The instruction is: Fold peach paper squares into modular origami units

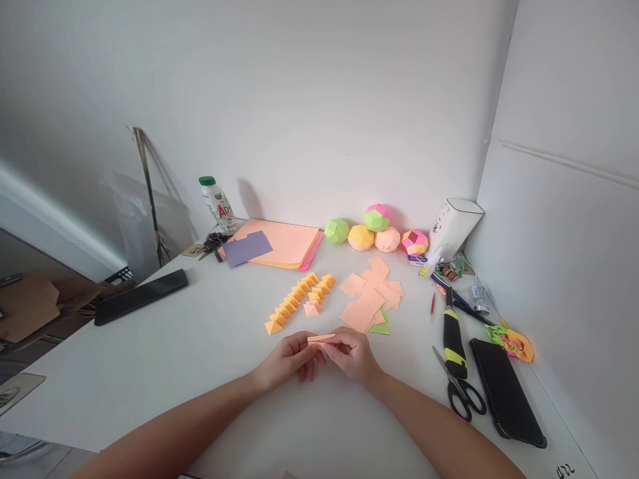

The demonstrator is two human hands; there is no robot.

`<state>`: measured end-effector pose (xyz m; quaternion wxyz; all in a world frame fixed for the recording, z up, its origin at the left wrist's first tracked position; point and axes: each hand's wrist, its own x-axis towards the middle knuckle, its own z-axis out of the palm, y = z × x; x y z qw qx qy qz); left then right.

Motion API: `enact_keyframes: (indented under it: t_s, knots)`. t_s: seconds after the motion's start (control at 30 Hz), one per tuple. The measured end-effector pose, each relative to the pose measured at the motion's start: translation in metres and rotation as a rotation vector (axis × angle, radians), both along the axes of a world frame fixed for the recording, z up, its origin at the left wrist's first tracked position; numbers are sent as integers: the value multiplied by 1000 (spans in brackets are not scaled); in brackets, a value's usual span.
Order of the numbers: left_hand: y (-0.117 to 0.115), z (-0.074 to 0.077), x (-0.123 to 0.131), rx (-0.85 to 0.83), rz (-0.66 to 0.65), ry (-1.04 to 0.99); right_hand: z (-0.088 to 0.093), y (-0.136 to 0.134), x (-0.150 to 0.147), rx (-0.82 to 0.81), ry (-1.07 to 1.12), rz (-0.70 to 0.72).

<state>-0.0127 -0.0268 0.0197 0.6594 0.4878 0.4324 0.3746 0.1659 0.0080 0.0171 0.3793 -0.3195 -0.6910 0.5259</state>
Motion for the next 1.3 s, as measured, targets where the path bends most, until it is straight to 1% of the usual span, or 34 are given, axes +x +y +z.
enact_keyframes:
  t_s: [0.23, 0.43, 0.63, 0.8, 0.93, 1.2, 1.3]
  knots:
    - [1, 0, 2, -1, 29, 43, 0, -1, -2, -106, 39, -24]
    - [1, 1, 3, -7, 37, 40, 2, -3, -4, -129, 31, -52]
    - [1, 3, 4, -26, 49, 47, 3, -4, -6, -129, 24, -89]
    - [1, 3, 3, -18, 36, 34, -1, -3, -5, -119, -5, -131]
    - [1, 2, 3, -18, 31, 36, -4, -3, -4, -121, -11, -131]
    - [2, -1, 3, -18, 35, 34, -5, -4, -4, -118, -27, -126]
    - [3, -2, 3, -15, 45, 22, -8, -2, -3, -142, -16, -116]
